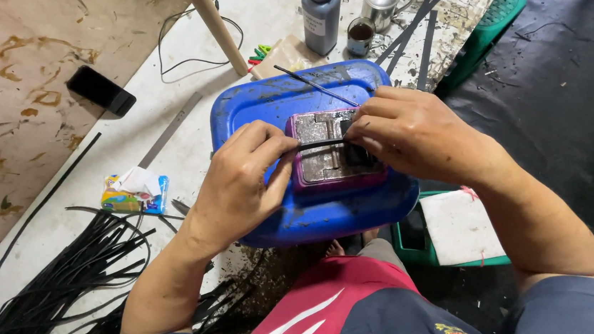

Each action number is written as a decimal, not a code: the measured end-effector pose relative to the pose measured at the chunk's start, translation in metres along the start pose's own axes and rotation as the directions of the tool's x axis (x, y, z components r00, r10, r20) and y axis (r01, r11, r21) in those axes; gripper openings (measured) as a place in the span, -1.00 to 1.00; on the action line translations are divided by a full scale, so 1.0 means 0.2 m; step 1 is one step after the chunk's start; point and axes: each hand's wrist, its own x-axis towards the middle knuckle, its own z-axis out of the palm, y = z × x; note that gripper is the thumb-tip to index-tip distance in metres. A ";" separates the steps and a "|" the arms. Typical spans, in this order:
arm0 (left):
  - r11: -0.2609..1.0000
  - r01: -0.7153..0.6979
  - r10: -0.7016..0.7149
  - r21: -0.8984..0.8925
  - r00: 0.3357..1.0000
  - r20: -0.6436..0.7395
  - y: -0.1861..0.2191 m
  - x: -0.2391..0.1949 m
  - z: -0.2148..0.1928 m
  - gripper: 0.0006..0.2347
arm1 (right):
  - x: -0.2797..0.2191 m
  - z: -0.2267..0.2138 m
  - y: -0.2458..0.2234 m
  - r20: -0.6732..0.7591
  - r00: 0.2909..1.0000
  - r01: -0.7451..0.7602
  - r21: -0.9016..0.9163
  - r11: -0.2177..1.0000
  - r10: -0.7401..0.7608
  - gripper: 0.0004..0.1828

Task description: The person uses a small tool to remove or adjust screws on a metal component mounted on a blue container, while also organizing and hanging leather strips.

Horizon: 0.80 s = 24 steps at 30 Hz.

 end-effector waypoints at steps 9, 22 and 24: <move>1.000 0.015 -0.014 -0.015 1.000 0.018 -0.03 0.01 0.04 -0.97 | -0.02 -0.04 -0.01 0.004 1.000 -0.015 -0.015 1.000 0.015 -0.80; 0.999 -0.040 0.040 0.006 0.996 0.074 -0.02 0.06 0.10 -0.99 | -0.09 -0.09 0.00 0.043 0.996 -0.078 -0.035 0.996 0.079 -0.80; 0.999 -0.046 0.047 -0.012 0.995 0.093 -0.03 0.07 0.11 -0.99 | -0.11 -0.10 0.00 0.044 0.995 -0.082 -0.049 0.995 0.085 -0.83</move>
